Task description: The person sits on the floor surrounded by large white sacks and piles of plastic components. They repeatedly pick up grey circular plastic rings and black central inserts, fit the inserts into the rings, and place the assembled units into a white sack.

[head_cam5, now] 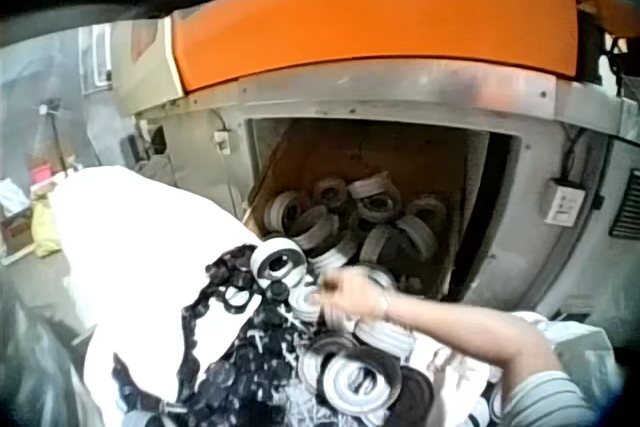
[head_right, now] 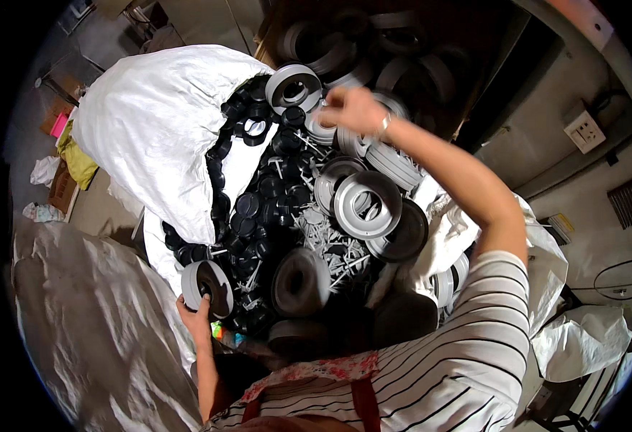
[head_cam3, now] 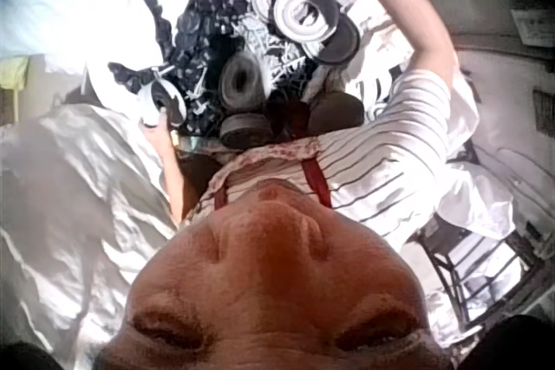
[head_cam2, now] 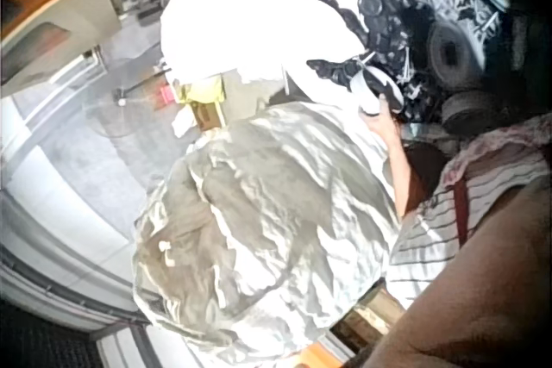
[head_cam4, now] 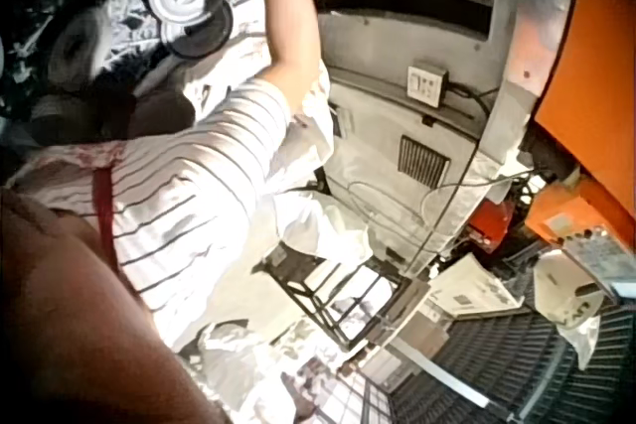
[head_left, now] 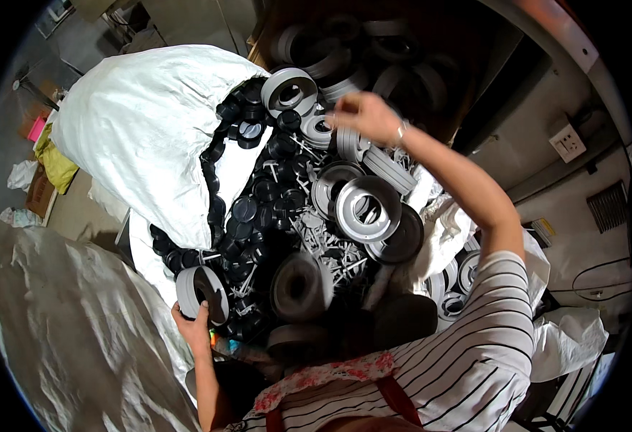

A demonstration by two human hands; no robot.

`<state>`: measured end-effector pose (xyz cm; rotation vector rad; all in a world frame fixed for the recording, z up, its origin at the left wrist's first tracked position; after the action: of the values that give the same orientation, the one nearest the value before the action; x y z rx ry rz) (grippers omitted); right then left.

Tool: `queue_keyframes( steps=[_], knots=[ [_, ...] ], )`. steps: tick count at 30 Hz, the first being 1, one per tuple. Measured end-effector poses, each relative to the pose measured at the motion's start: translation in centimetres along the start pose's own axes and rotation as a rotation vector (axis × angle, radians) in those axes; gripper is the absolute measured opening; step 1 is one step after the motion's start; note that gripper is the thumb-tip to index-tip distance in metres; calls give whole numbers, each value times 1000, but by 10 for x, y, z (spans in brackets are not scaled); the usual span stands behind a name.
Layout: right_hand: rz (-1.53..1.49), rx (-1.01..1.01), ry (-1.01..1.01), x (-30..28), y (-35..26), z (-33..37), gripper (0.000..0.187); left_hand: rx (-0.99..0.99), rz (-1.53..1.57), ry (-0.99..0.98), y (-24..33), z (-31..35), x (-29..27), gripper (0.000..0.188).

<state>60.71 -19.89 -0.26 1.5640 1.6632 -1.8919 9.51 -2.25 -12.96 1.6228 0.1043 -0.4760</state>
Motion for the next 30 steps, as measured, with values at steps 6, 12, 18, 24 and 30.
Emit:
queue_keyframes(
  steps=[6,12,18,24,30],
  knots=[
    [372,442,80,-12,111,-167,68,2,4,-11,-2,-6,7,52],
    [871,466,-198,18,211,-239,54,-175,83,-21,1,-15,15,63],
    [518,583,-324,11,290,-241,57,-193,124,-39,3,-23,21,55],
    [186,482,-750,8,259,-176,31,-247,106,-46,18,-15,16,53],
    [101,324,-962,30,149,-92,85,-263,285,-116,22,-7,12,56]
  ],
)
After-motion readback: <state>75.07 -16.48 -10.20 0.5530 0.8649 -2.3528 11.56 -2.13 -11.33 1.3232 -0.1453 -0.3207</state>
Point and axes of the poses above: each hand's wrist, its own z-axis away from the middle knuckle, its own x-axis out of the palm, y = z × x, the point moved 1 cm from there along -z, towards the middle knuckle, and after that the axes turned 8 degrees about z, right-handed, at the moved point
